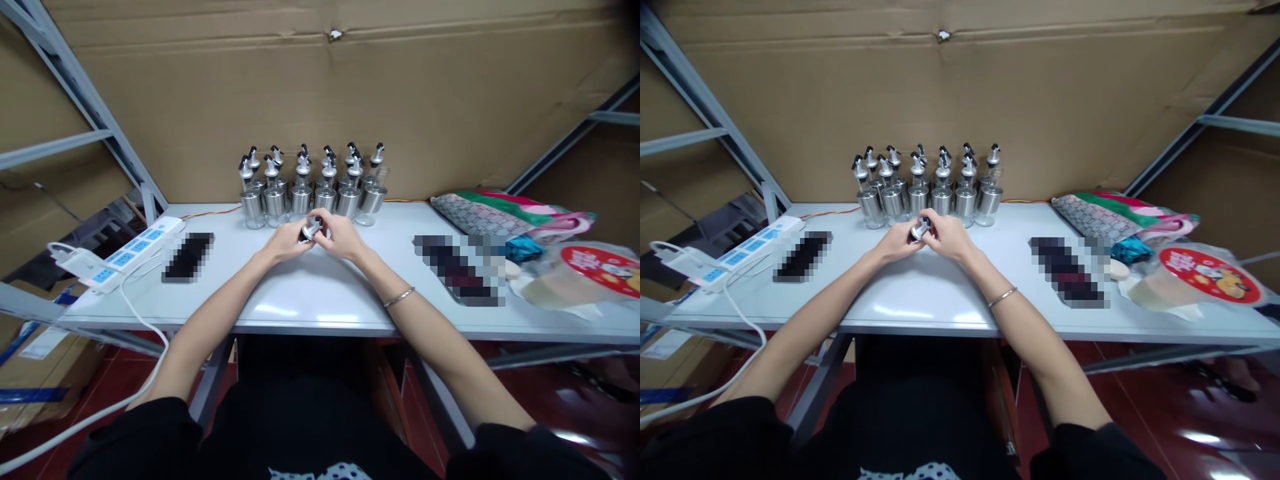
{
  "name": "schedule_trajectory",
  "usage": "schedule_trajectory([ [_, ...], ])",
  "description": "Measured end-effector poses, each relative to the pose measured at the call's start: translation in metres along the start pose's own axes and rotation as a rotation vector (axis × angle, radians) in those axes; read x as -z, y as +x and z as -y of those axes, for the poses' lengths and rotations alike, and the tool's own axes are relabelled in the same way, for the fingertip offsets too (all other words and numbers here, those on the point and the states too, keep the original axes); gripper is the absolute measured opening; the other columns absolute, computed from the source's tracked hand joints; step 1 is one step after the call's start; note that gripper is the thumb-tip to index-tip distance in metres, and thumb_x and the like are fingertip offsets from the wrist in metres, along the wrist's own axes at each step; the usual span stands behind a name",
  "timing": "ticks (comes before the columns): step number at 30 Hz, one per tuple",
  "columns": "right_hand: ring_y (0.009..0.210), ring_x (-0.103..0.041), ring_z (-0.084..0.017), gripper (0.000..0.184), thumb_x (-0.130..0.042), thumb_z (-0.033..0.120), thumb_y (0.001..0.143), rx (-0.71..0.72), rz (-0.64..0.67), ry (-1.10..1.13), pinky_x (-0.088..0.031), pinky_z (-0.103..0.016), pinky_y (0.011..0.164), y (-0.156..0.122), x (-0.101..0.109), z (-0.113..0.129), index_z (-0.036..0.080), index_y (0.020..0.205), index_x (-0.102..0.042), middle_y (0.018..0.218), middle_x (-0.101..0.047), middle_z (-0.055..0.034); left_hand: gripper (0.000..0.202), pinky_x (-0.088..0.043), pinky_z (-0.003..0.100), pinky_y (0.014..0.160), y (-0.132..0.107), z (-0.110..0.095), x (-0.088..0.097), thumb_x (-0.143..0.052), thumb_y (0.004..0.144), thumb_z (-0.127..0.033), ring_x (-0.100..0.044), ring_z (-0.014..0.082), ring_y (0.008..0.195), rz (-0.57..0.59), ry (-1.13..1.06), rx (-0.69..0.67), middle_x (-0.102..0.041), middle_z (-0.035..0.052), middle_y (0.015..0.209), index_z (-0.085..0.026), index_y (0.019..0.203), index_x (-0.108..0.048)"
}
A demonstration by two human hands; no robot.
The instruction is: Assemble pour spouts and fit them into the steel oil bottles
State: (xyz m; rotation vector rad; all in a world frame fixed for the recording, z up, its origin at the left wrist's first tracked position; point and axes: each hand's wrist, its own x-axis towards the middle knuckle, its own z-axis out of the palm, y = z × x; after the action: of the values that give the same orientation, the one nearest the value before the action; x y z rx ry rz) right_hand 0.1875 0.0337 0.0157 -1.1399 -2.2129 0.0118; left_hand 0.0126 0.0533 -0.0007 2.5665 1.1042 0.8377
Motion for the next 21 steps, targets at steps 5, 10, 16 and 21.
schedule_trajectory([
  [5, 0.059, -0.056, -0.018, 0.035, -0.046, 0.022, 0.073, -0.018, 0.010, 0.049, -0.036, -0.026, 0.059, 0.000, -0.010, -0.006, 0.015, 0.105, -0.058, 0.068, -0.063, -0.0028, 0.031, -0.040, 0.026, 0.066, -0.002, -0.002, -0.004, -0.060, 0.078, -0.034, -0.061, 0.0200, 0.075, -0.022, 0.072, 0.021, -0.065, 0.0053, 0.084, -0.015, 0.102, -0.055],
  [10, 0.060, -0.056, -0.016, 0.041, -0.048, 0.022, 0.073, 0.003, 0.015, 0.067, -0.037, -0.024, 0.060, 0.000, -0.011, -0.007, 0.013, 0.112, -0.056, 0.070, -0.062, -0.0014, 0.018, -0.039, 0.028, 0.064, -0.001, -0.006, -0.004, -0.060, 0.074, -0.030, -0.061, 0.0221, 0.070, 0.023, 0.113, 0.064, -0.065, 0.0062, 0.075, -0.015, 0.084, -0.060],
  [16, 0.067, -0.057, -0.017, 0.038, -0.055, 0.028, 0.076, 0.059, 0.017, 0.018, -0.038, -0.026, 0.069, -0.001, -0.010, -0.011, 0.016, 0.111, -0.063, 0.084, -0.067, -0.0051, 0.010, -0.036, 0.026, 0.059, 0.000, -0.005, -0.003, -0.060, 0.067, -0.026, -0.055, 0.0182, 0.062, 0.064, 0.028, 0.125, -0.061, 0.0032, 0.063, -0.016, 0.066, -0.058],
  [21, 0.068, -0.057, -0.017, 0.041, -0.056, 0.031, 0.079, 0.074, 0.004, -0.020, -0.040, -0.028, 0.073, -0.001, -0.011, -0.016, 0.016, 0.116, -0.064, 0.088, -0.068, -0.0068, 0.011, -0.032, 0.024, 0.056, 0.001, -0.006, -0.001, -0.055, 0.065, -0.024, -0.046, 0.0128, 0.058, 0.075, -0.150, 0.175, -0.052, -0.0018, 0.056, -0.016, 0.059, -0.052],
])
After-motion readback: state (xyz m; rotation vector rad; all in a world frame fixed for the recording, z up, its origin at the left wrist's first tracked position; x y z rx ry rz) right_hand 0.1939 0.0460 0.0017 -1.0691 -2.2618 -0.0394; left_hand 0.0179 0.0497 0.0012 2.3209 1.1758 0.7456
